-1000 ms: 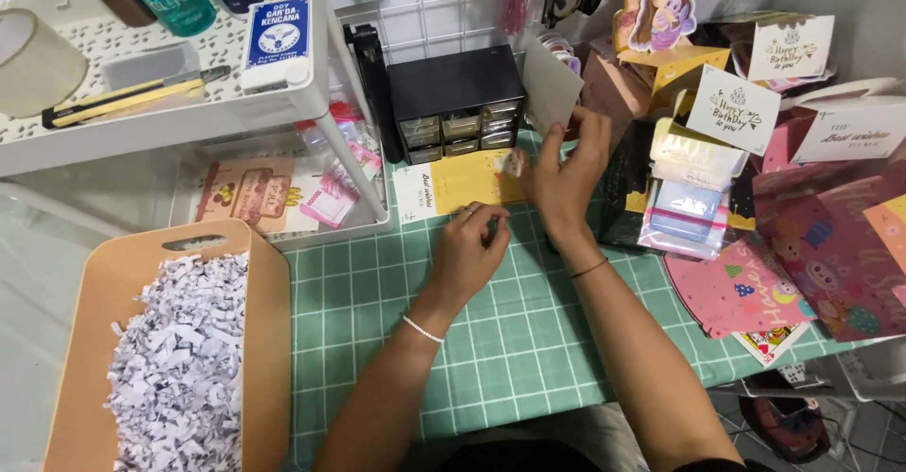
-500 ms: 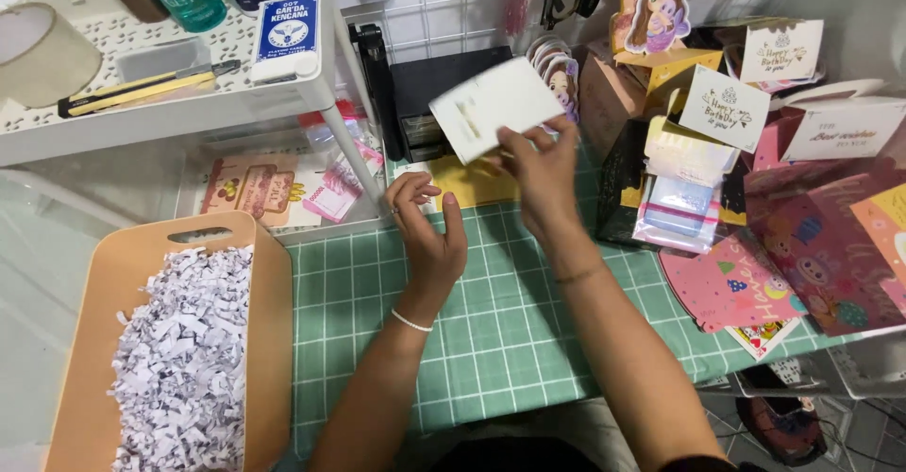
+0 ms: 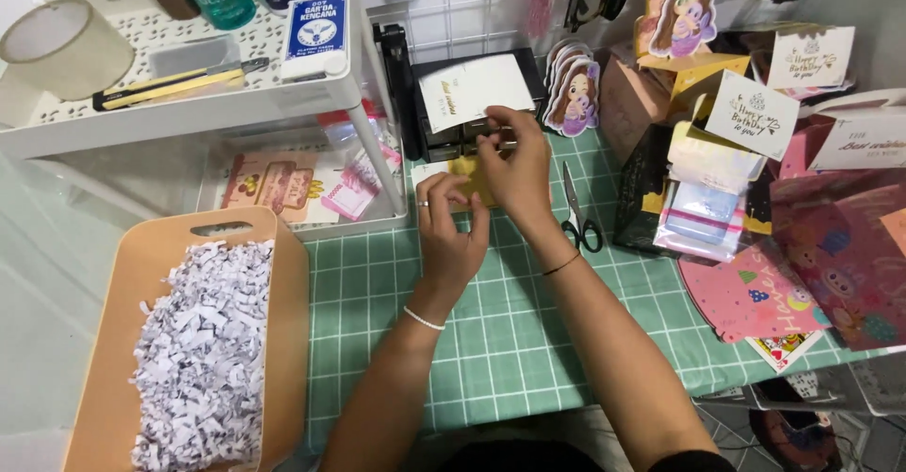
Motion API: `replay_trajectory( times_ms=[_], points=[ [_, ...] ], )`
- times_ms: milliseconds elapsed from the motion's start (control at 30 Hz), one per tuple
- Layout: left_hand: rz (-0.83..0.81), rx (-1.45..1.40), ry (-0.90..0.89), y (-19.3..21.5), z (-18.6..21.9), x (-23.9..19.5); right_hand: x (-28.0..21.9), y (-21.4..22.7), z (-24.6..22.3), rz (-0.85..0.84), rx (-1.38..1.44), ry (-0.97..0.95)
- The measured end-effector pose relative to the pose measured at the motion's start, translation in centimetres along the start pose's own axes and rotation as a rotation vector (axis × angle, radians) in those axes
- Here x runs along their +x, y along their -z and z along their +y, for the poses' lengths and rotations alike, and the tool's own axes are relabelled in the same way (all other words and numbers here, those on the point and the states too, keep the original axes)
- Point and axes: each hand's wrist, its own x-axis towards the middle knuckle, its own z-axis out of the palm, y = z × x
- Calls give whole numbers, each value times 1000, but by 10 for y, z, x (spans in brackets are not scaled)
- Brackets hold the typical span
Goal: Organizing and sorting various greeting cards, stickers, and small gift items on a desk.
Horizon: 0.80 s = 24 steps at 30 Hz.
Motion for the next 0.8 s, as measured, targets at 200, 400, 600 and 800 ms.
replay_trajectory(
  times_ms=[200,400,600,800],
  points=[
    [-47,8,-17,0,-2,-1,8,11,-6,10,-10,100],
    [-198,21,-28,-2,2,0,32,31,37,325,-26,51],
    [-350,42,76,-12,-8,-9,45,39,94,437,-218,23],
    [-442,25,168,-14,-11,-10,44,31,105,291,-283,-56]
  ],
)
